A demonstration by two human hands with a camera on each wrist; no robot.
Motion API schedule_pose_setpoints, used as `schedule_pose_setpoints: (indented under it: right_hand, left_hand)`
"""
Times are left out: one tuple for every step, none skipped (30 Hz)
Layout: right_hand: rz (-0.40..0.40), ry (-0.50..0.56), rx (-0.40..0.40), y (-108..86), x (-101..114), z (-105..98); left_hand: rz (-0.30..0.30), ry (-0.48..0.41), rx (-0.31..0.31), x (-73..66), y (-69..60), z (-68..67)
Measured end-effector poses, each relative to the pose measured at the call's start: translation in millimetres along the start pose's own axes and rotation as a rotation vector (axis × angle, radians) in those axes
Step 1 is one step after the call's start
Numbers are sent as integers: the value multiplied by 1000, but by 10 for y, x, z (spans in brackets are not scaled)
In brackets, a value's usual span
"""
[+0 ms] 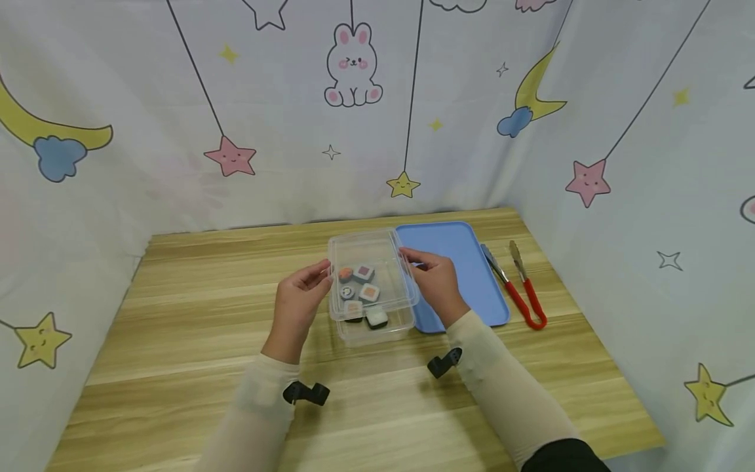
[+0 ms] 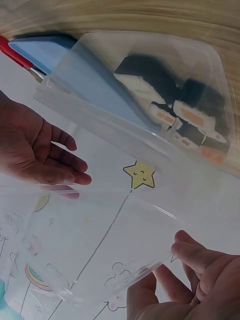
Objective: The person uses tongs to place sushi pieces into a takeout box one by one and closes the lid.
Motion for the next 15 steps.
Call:
schedule_pose_setpoints:
  right_hand:
    - [-3, 3, 5, -6, -11, 1]
    - [-5, 2, 9, -10, -22, 0]
    - [-6, 1, 13, -17, -30, -1]
    - [-6, -5, 15, -27, -35, -4]
    - [-6, -9, 15, -35, -41, -6]
    - [-3, -11, 16, -44, -47, -8]
    - [-1, -6, 15, -54, -50, -7]
    - [7, -5, 17, -62, -56, -4]
    - [12, 4, 19, -72, -65, 2]
    - [15, 19, 19, -77, -77, 9]
    - [16, 37, 21, -80, -91, 19]
    - [18, 55, 23, -81, -106, 30]
    - [19, 70, 20, -86, -119, 42]
    - [21, 76, 17, -90, -132, 54]
    - [20, 76, 8, -97, -137, 64]
  left_hand:
    - [2, -4, 2, 11, -2, 8]
    - [5, -10, 4, 22, -4, 13]
    - [8, -16, 9, 33, -6, 18]
    - [10, -19, 15, 42, -9, 22]
    - [13, -24, 20, 51, -12, 25]
    - [16, -30, 23, 59, -15, 29]
    - [17, -33, 27, 66, -18, 31]
    - [18, -31, 29, 73, -21, 32]
    - [20, -30, 31, 79, -24, 33]
    - [21, -31, 32, 86, -25, 35]
    - [23, -30, 30, 94, -25, 35]
    - [25, -28, 31, 100, -26, 36]
    - [29, -26, 31, 108, -25, 38]
    - [33, -23, 30, 118, -24, 41]
    - [35, -24, 31, 130, -22, 45]
Point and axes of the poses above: each hand's wrist, its own y-axis towards the middle knuckle, its own z-axis out of the palm, x = y × z, the point moved 3 cm from there along y, towards the middle knuckle, and after that the axes turned 11 degrees about x, right-handed, at the moved point
